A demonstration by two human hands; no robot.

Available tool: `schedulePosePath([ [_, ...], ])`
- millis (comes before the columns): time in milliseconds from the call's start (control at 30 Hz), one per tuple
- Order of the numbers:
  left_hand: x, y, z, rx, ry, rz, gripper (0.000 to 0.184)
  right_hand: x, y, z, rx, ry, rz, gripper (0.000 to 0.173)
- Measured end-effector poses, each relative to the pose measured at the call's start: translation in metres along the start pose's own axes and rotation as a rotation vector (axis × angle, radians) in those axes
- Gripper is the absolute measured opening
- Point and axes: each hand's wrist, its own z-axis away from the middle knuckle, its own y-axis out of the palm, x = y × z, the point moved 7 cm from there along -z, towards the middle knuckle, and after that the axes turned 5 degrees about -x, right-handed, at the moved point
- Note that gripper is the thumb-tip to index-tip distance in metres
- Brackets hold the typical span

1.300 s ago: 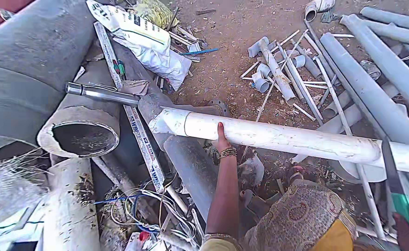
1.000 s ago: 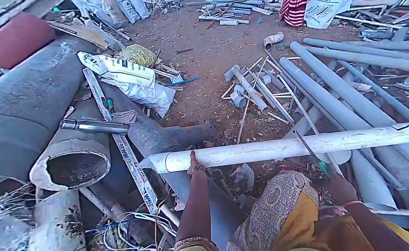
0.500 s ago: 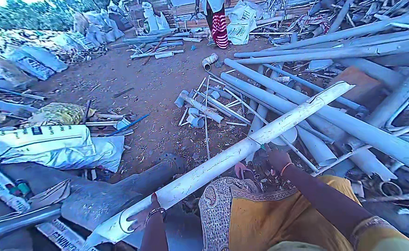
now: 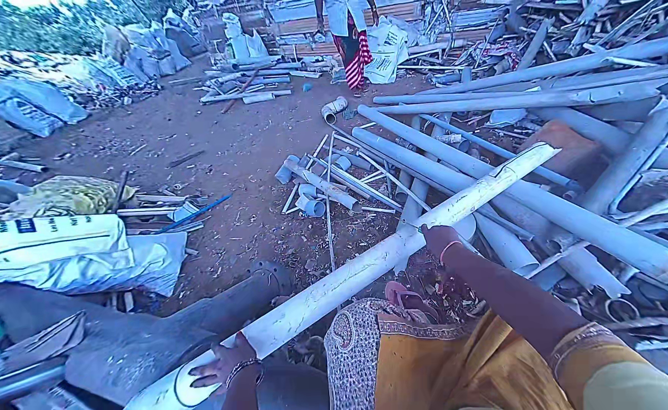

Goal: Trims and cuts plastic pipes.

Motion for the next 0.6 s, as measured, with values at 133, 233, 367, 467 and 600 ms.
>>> schedulePosePath([
  [133, 0.001, 0.001, 0.002, -0.057, 0.053, -0.063, 0.063, 0.069, 0.006, 0.033, 0.039, -0.333, 0.12, 0.06],
  [233, -0.001, 0.001, -0.004, -0.042, 0.104, -0.071, 0.065, 0.062, 0.002, 0.005, 0.033, -0.221, 0.096, 0.05],
  [367, 0.0, 0.004, -0.005, -0.018, 0.194, -0.09, 0.056, 0.044, -0.018, -0.012, 0.068, -0.073, 0.133, 0.033],
  [467, 0.002, 0.012, -0.005, -0.047, 0.26, -0.039, 0.05, 0.069, -0.022, 0.005, 0.079, -0.314, 0.234, 0.04],
  [600, 0.007, 0.014, 0.002, -0.037, 0.299, -0.001, 0.049, 0.024, -0.024, -0.031, 0.066, -0.074, 0.216, 0.034],
])
